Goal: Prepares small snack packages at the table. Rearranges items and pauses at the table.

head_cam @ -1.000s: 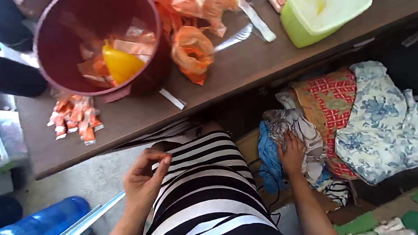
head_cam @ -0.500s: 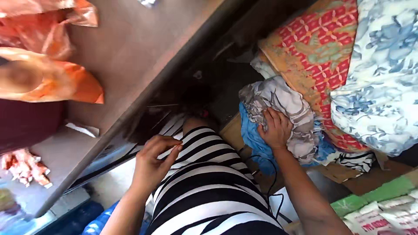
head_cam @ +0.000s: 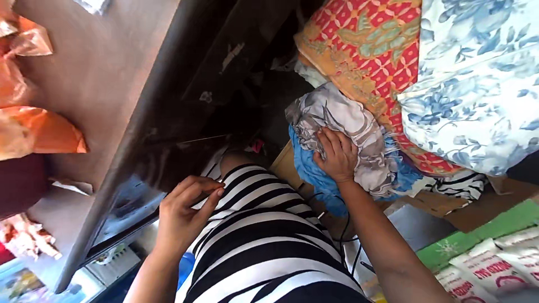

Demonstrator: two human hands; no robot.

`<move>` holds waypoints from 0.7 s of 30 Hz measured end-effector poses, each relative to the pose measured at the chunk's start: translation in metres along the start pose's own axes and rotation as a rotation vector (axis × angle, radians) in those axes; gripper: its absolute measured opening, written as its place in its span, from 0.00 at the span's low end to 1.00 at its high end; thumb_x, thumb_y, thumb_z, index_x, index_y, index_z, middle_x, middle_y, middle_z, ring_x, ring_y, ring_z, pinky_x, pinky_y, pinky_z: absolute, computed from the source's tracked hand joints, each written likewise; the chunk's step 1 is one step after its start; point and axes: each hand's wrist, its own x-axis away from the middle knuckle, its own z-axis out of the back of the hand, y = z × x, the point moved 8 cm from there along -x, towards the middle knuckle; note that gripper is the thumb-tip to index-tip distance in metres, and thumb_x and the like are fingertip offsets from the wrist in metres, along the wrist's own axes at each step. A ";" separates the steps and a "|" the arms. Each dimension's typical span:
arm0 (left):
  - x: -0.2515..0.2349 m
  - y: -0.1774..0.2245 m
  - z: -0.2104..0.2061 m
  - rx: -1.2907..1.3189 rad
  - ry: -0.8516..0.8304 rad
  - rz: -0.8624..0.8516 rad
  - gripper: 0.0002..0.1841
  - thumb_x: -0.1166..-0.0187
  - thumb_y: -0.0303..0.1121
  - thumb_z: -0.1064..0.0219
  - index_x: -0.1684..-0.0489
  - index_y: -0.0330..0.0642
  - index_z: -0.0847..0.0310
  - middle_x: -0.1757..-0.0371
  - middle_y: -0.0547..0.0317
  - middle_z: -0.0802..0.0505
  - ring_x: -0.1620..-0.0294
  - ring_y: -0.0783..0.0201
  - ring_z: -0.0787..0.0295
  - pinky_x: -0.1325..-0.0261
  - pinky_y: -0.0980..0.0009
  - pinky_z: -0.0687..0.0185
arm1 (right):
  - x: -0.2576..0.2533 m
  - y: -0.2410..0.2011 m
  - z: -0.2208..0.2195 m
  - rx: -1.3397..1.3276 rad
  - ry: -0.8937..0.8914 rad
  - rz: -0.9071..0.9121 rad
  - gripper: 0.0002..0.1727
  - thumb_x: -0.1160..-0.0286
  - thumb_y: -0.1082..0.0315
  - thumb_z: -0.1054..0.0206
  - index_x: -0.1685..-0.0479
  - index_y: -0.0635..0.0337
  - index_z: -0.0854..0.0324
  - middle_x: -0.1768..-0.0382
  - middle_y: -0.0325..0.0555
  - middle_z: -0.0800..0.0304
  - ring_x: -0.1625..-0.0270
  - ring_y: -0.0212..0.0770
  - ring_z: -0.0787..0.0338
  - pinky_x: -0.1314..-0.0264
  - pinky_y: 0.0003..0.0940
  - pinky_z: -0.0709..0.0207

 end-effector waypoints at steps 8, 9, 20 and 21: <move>0.005 0.001 0.002 -0.002 -0.013 0.004 0.16 0.18 0.40 0.34 0.60 0.33 0.10 0.56 0.56 0.08 0.51 0.80 0.13 0.42 0.83 0.20 | 0.002 0.002 -0.004 -0.034 -0.024 -0.006 0.24 0.26 0.54 0.39 0.32 0.51 0.15 0.29 0.44 0.13 0.29 0.51 0.17 0.36 0.50 0.30; 0.006 0.000 0.002 -0.003 -0.009 0.006 0.16 0.18 0.40 0.34 0.60 0.33 0.10 0.56 0.56 0.08 0.50 0.80 0.13 0.42 0.83 0.20 | 0.002 0.002 -0.004 -0.033 -0.019 -0.003 0.24 0.25 0.54 0.39 0.32 0.51 0.15 0.29 0.44 0.13 0.28 0.51 0.17 0.36 0.50 0.30; 0.023 -0.008 0.008 0.018 0.017 0.037 0.16 0.18 0.39 0.34 0.60 0.33 0.10 0.56 0.57 0.07 0.51 0.82 0.13 0.42 0.85 0.20 | 0.003 0.002 -0.005 -0.024 -0.028 0.000 0.25 0.26 0.55 0.39 0.31 0.51 0.16 0.28 0.44 0.14 0.28 0.51 0.18 0.36 0.51 0.31; 0.025 -0.009 0.008 0.024 0.019 0.045 0.16 0.17 0.40 0.34 0.60 0.33 0.10 0.55 0.57 0.07 0.51 0.82 0.13 0.42 0.85 0.20 | 0.002 0.002 -0.005 -0.023 -0.029 0.000 0.25 0.26 0.55 0.39 0.31 0.51 0.16 0.28 0.44 0.14 0.28 0.52 0.18 0.36 0.51 0.31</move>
